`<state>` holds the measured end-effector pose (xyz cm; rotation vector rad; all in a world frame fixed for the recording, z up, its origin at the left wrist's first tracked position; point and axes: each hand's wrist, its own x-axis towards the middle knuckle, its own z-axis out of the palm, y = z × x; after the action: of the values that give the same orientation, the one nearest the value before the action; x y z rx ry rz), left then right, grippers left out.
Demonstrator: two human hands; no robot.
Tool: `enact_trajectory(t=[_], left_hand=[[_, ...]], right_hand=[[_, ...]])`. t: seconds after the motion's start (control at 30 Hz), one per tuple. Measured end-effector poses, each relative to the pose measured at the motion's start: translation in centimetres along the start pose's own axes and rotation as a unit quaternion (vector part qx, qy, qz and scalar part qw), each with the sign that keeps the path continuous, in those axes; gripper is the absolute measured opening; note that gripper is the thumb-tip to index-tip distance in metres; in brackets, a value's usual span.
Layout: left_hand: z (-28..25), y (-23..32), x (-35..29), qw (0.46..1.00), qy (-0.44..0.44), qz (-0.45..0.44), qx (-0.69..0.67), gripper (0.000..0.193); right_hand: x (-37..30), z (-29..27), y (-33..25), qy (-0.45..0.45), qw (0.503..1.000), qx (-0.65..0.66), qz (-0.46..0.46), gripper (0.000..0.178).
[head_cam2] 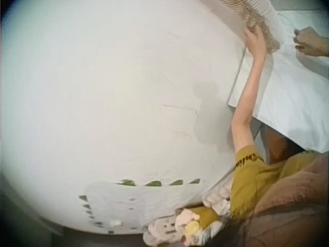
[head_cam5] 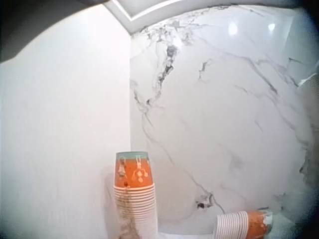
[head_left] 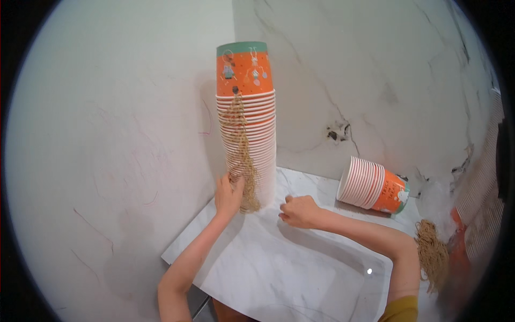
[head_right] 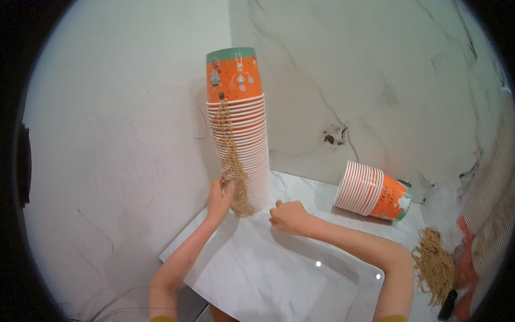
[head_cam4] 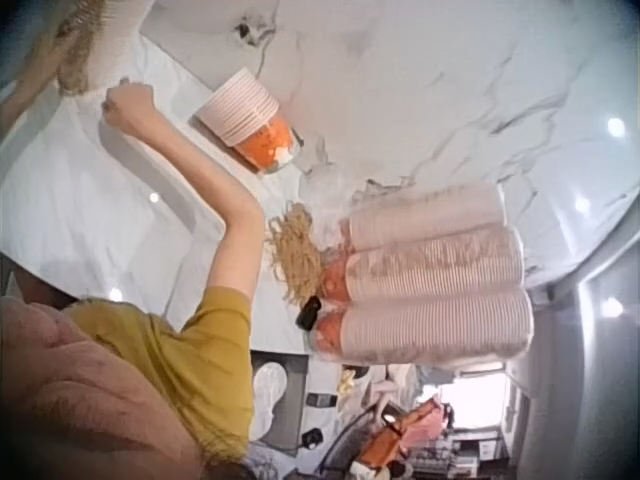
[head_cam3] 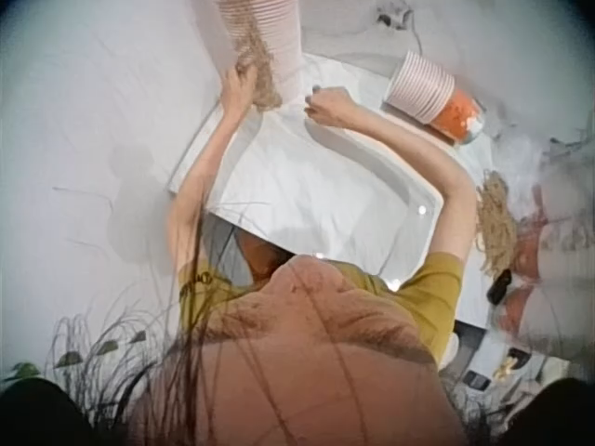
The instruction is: Attaching rubber band handles to printed paper buckets at a workspace.
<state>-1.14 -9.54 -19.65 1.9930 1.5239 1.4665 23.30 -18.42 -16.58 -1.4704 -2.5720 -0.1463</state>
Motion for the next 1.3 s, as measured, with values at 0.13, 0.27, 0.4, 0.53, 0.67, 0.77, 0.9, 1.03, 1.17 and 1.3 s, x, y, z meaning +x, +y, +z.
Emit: enact_trajectory(t=[0.13, 0.27, 0.4, 0.53, 0.67, 0.77, 0.9, 1.03, 1.17, 1.3], left_hand=[[2.1, -1.2, -5.4, 0.99, -0.101, -0.056, 0.085, 0.073], [3.9, 2.1, -8.8, 0.964, -0.245, -0.017, 0.099, 0.066], [6.4, 7.8, -11.0, 0.944, -0.325, 0.037, 0.046, 0.05], [9.3, 12.0, -13.3, 0.932, -0.356, 0.067, -0.016, 0.044], [11.3, 14.7, -15.0, 0.923, -0.381, 0.052, -0.024, 0.043], [13.1, 15.1, -16.1, 0.917, -0.396, 0.031, -0.024, 0.044], [14.2, 15.9, -17.3, 0.927, -0.373, 0.039, -0.032, 0.044], [14.8, 16.1, -16.6, 0.933, -0.351, 0.033, -0.075, 0.041], [16.4, 17.2, -16.3, 0.939, -0.319, 0.066, -0.108, 0.035], [16.8, 19.6, -15.4, 0.955, -0.246, 0.06, -0.152, 0.027]], right_hand=[[-6.7, -1.5, -4.5, 0.001, 0.997, 0.024, -0.077, 0.028], [-12.5, -8.3, -10.7, 0.129, 0.973, 0.113, -0.156, 0.029], [-15.9, -12.7, -12.7, 0.192, 0.899, 0.321, -0.229, 0.026], [-18.3, -14.5, -13.2, 0.188, 0.86, 0.396, -0.263, 0.032], [-19.6, -15.9, -11.9, 0.196, 0.843, 0.366, -0.341, 0.046], [-20.5, -16.2, -11.4, 0.219, 0.834, 0.373, -0.342, 0.05], [-22.3, -14.6, -10.5, 0.217, 0.841, 0.409, -0.281, 0.054], [-22.6, -15.1, -10.2, 0.209, 0.867, 0.357, -0.279, 0.058], [-24.0, -14.3, -9.9, 0.263, 0.837, 0.387, -0.283, 0.054], [-26.2, -12.6, -5.9, 0.219, 0.827, 0.481, -0.193, 0.068]])
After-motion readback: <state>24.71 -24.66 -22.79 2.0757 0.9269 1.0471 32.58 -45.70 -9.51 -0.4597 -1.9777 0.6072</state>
